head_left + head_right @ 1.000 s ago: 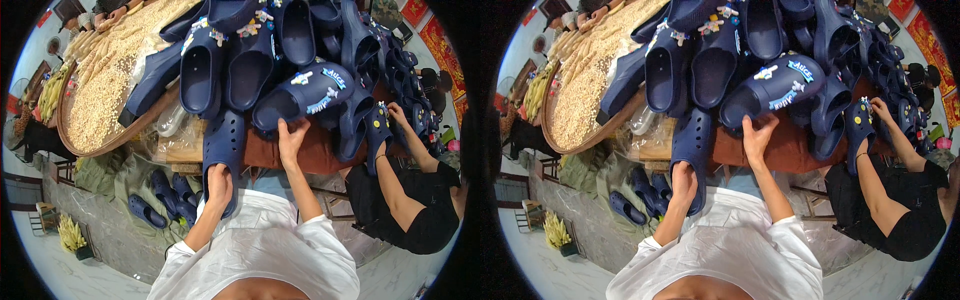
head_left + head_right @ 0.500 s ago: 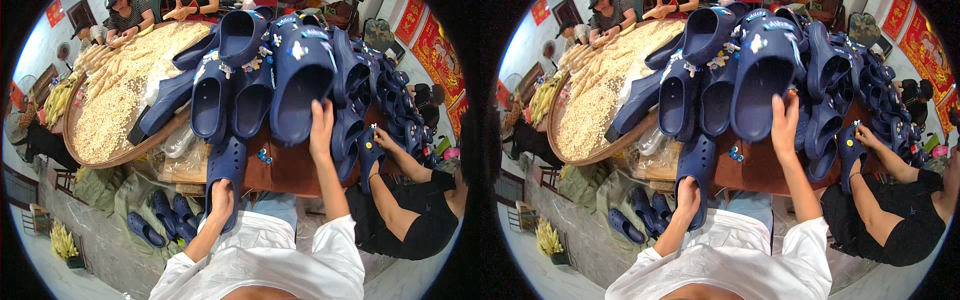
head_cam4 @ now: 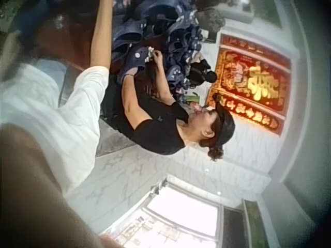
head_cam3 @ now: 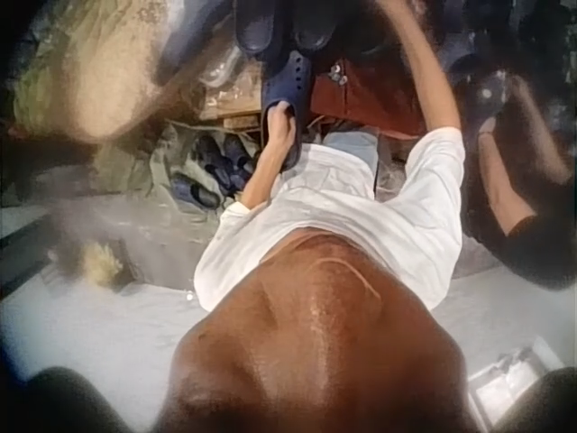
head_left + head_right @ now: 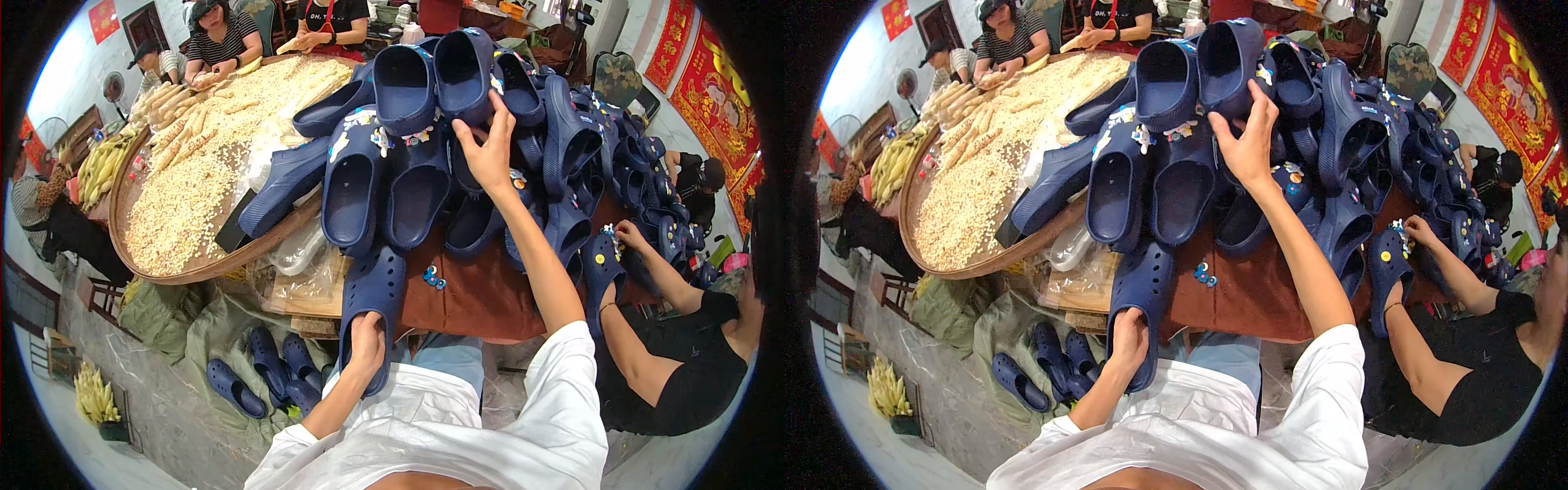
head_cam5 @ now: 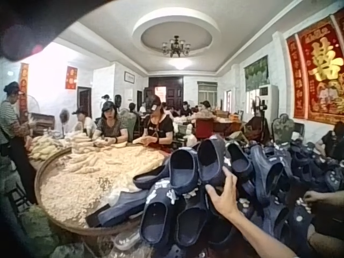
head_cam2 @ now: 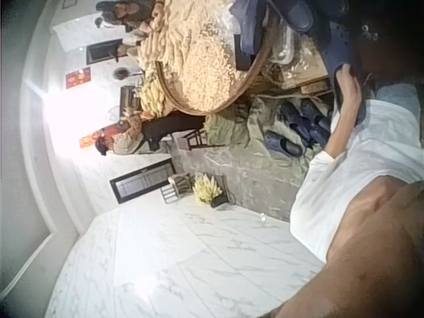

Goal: Decorating blue foam clogs by inserting various colorful plastic charms into the holes.

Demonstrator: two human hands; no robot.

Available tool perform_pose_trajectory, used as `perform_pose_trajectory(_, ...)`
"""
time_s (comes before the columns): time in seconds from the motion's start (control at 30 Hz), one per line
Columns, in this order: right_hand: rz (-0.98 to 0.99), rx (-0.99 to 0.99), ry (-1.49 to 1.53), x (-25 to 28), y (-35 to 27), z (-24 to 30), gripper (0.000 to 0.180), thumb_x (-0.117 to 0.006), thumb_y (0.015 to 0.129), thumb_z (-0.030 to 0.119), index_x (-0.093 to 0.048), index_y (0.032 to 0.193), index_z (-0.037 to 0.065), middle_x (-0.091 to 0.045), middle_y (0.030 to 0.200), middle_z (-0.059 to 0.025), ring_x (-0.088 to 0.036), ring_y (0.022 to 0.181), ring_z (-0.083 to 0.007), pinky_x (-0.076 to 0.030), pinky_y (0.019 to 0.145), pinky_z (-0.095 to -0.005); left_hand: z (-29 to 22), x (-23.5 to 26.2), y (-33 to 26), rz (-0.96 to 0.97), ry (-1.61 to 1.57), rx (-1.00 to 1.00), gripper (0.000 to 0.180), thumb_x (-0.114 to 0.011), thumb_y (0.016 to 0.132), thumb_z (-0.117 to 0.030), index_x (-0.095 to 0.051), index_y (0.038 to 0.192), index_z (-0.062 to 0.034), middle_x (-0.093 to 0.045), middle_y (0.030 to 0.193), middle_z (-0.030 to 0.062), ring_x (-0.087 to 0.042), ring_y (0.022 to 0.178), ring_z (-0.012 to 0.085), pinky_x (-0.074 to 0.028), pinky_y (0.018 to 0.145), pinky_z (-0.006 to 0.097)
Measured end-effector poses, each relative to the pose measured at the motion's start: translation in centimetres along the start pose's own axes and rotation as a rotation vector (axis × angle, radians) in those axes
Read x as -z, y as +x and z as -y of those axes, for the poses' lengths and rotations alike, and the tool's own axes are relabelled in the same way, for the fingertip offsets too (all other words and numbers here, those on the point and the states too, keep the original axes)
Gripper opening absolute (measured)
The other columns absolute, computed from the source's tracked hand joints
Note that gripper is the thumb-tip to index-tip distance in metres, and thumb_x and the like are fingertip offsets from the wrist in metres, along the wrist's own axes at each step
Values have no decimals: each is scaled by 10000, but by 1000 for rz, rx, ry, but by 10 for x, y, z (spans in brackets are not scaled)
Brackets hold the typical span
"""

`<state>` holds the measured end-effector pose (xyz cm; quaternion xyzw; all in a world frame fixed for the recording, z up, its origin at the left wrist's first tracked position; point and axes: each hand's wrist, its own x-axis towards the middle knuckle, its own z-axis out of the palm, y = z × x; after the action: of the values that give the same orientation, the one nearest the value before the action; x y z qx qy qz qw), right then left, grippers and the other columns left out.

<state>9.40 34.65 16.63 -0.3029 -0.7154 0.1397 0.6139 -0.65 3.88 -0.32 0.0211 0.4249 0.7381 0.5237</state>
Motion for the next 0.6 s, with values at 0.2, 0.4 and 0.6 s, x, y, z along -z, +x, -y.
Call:
perform_pose_trajectory(0.2, -113, -28, -46, 0, 21, -16, 634, -788, 834, 179, -482, 1377, 64, -476, 1132, -157, -595, 812, -195, -520, 807, -336, 1, 4, -1, 1, 25, 19, 179, -582, 896, -35, -646, 1063, -20, -662, 1011, 14, -601, 867, 102, -461, 726, 231)
perform_pose_trajectory(0.4, -199, -141, 156, -4, 52, -72, 474, -720, 866, 123, -529, 1291, 35, -550, 1161, -181, -674, 907, -211, -550, 839, -340, 13, 13, 23, -95, -41, 107, 221, -553, 900, -27, -652, 1095, 5, -683, 1108, 58, -639, 1015, 177, -487, 936, 305)
perform_pose_trajectory(0.6, -111, -66, 201, 4, -16, -23, 191, -646, 911, 68, -649, 1098, 35, -647, 985, -68, -640, 837, -146, -521, 793, -297, 14, 20, 46, -53, -168, 72, 307, -514, 994, -100, -582, 1270, 17, -626, 1298, 119, -602, 1174, 221, -453, 1074, 357)
